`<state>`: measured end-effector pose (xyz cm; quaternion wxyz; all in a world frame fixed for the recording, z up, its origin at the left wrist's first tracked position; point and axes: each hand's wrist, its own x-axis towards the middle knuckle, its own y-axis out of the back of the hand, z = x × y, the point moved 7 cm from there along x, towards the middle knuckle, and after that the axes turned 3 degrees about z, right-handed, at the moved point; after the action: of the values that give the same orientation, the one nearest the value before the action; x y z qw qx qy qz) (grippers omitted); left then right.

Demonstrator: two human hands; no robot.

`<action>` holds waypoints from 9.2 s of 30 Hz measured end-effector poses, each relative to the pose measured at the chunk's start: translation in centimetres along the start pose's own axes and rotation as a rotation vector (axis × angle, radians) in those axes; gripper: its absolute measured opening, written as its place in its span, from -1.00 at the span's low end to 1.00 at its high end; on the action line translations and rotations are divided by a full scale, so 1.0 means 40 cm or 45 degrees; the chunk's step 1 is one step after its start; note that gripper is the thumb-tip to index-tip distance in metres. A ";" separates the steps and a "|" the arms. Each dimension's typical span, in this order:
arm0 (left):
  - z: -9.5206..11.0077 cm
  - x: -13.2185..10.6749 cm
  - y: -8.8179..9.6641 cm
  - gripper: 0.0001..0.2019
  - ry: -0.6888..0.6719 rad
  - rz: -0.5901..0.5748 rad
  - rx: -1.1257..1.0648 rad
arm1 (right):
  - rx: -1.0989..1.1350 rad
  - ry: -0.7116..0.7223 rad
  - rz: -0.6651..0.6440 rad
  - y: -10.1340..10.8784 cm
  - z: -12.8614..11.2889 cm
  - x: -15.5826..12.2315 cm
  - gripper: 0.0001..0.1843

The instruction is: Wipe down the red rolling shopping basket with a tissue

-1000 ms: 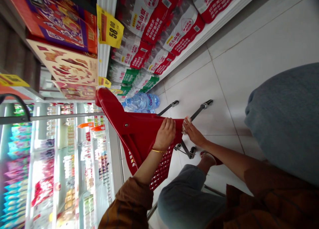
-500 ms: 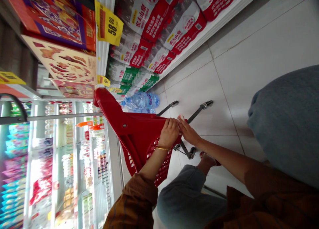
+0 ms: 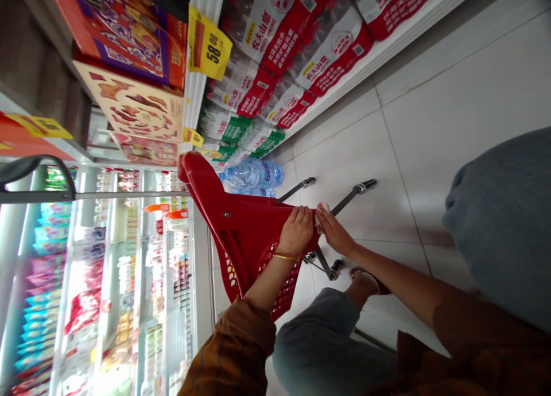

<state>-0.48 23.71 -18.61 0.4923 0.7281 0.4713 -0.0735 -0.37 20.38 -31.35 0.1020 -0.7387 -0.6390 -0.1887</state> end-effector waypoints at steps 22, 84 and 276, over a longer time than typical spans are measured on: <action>-0.164 -0.140 0.182 -0.57 0.278 0.114 0.201 | 0.213 0.302 0.087 0.061 -0.240 0.196 -0.37; -0.277 -0.359 0.209 -0.33 1.191 0.889 -0.590 | 0.237 0.445 0.161 0.035 -0.481 0.401 -0.35; -0.026 -0.552 0.285 -0.78 1.184 2.311 -1.008 | -0.060 0.895 -0.591 0.423 -0.778 0.454 -0.73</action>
<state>-4.24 10.19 1.91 0.3362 0.5510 -0.1110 0.7557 13.67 21.90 5.86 0.2517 -0.4679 -0.7102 -0.4618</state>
